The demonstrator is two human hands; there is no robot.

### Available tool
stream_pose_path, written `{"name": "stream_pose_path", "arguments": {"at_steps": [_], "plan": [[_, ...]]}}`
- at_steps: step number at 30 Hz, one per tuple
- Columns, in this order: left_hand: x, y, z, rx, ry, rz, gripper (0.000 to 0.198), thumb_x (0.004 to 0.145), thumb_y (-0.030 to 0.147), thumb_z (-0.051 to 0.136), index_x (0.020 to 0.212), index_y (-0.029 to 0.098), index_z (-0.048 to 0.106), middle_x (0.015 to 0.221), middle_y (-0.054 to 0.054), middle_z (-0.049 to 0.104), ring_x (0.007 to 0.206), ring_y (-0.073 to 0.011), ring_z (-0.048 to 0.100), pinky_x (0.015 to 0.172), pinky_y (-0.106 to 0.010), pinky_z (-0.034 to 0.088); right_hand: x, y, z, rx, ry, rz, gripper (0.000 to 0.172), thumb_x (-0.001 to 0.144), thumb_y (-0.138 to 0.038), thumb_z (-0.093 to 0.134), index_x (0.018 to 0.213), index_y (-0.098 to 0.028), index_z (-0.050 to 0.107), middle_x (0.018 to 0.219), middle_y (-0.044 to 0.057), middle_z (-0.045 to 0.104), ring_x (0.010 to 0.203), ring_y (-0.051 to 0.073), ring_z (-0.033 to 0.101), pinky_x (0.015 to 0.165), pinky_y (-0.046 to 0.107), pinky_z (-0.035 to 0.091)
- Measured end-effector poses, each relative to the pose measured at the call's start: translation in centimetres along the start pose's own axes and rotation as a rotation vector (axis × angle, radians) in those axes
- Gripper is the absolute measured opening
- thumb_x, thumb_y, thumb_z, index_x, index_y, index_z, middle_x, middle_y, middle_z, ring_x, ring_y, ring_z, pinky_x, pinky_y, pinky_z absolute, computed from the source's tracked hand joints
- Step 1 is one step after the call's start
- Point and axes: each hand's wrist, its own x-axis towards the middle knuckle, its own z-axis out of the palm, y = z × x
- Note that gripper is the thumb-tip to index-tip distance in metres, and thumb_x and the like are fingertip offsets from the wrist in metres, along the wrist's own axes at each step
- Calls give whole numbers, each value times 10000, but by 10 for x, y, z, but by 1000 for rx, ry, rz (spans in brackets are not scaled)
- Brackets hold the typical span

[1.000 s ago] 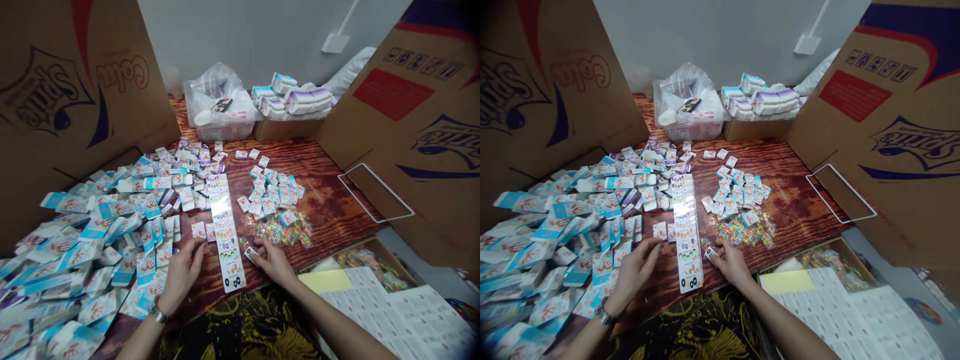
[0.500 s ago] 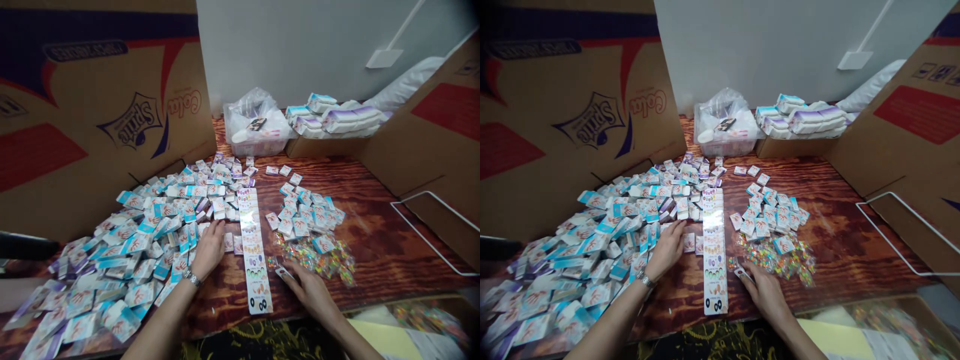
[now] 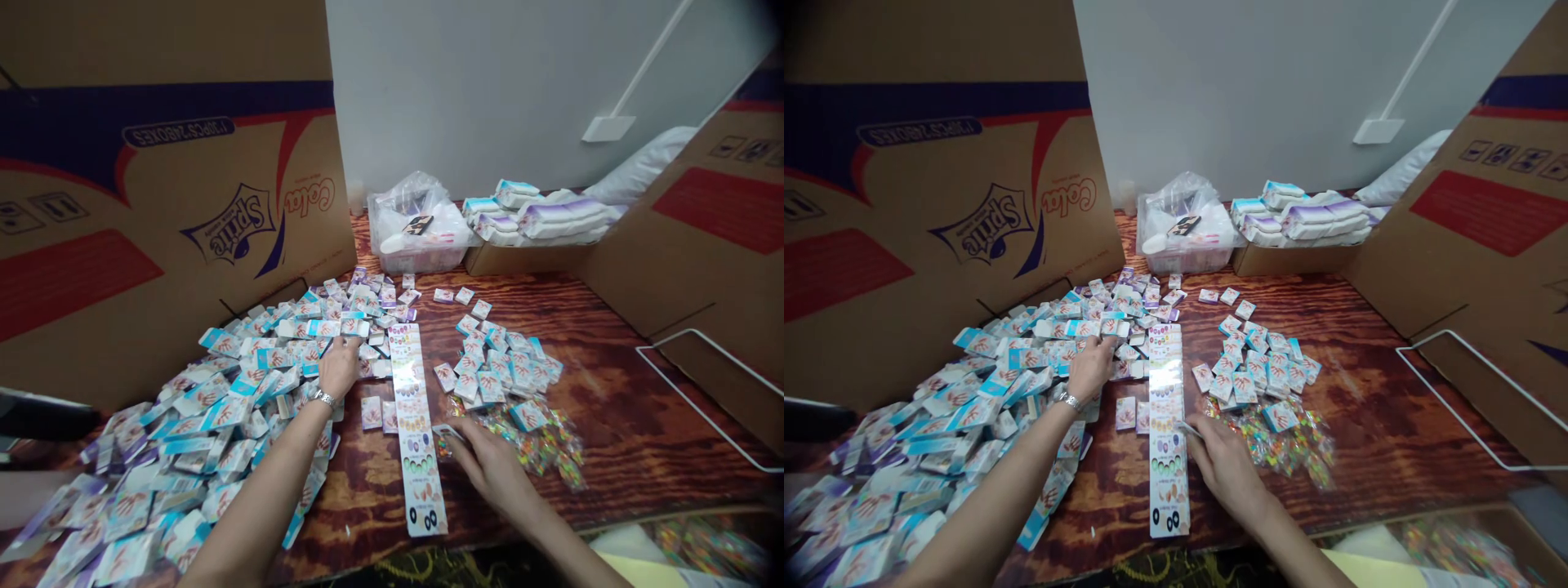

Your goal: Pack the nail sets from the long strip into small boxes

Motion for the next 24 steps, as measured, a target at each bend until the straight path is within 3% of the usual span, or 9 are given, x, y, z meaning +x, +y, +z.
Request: {"name": "stream_pose_path", "arguments": {"at_steps": [3,6,9,13,18,21,24], "plan": [[-8,2,-10,-162,64,-51,339,809,225,515,1140,223,591,1025,-89,529,864,-226,580,791,-343,433,20,-16,-2,57,-11,-53,169,917,-210,397,1031,-215,521,905,65,660,832,205,632,699,299,476],[-24,7,-15,-392,86,-93,340,811,330,533,1103,166,591,903,-68,580,805,-206,577,774,-330,449,37,-31,-1,154,-35,13,195,914,-227,417,1096,-199,481,803,26,652,721,179,621,627,270,449],[-49,14,-11,-654,77,-148,372,827,425,497,1052,136,556,816,-40,599,687,-159,579,679,-291,475,50,-42,0,244,-90,58,139,901,-263,456,1007,-198,518,711,-17,630,608,141,572,554,235,395],[-79,26,-3,-914,95,-208,362,799,465,531,990,157,505,816,-20,597,673,-124,583,657,-258,483,62,-49,4,241,-159,100,104,864,-242,489,847,-190,578,636,-37,582,536,110,492,501,213,318],[-95,38,-8,-1192,82,-270,423,782,404,599,1140,214,477,992,-38,598,760,-133,603,663,-248,492,68,-48,10,244,-245,191,95,809,-205,526,790,-167,611,620,-34,578,528,99,469,490,202,291],[-100,39,-12,-1182,27,-239,460,786,407,599,1196,214,516,1098,-70,606,862,-177,611,733,-288,494,69,-46,9,240,-258,217,84,796,-188,534,789,-161,613,622,-33,586,526,96,478,487,197,301],[-105,39,-12,-1053,16,-198,457,788,415,597,1187,198,552,1041,-75,639,887,-195,609,771,-303,482,68,-46,8,149,-256,184,67,795,-177,546,780,-166,610,600,-34,587,521,105,500,485,203,319]]}}
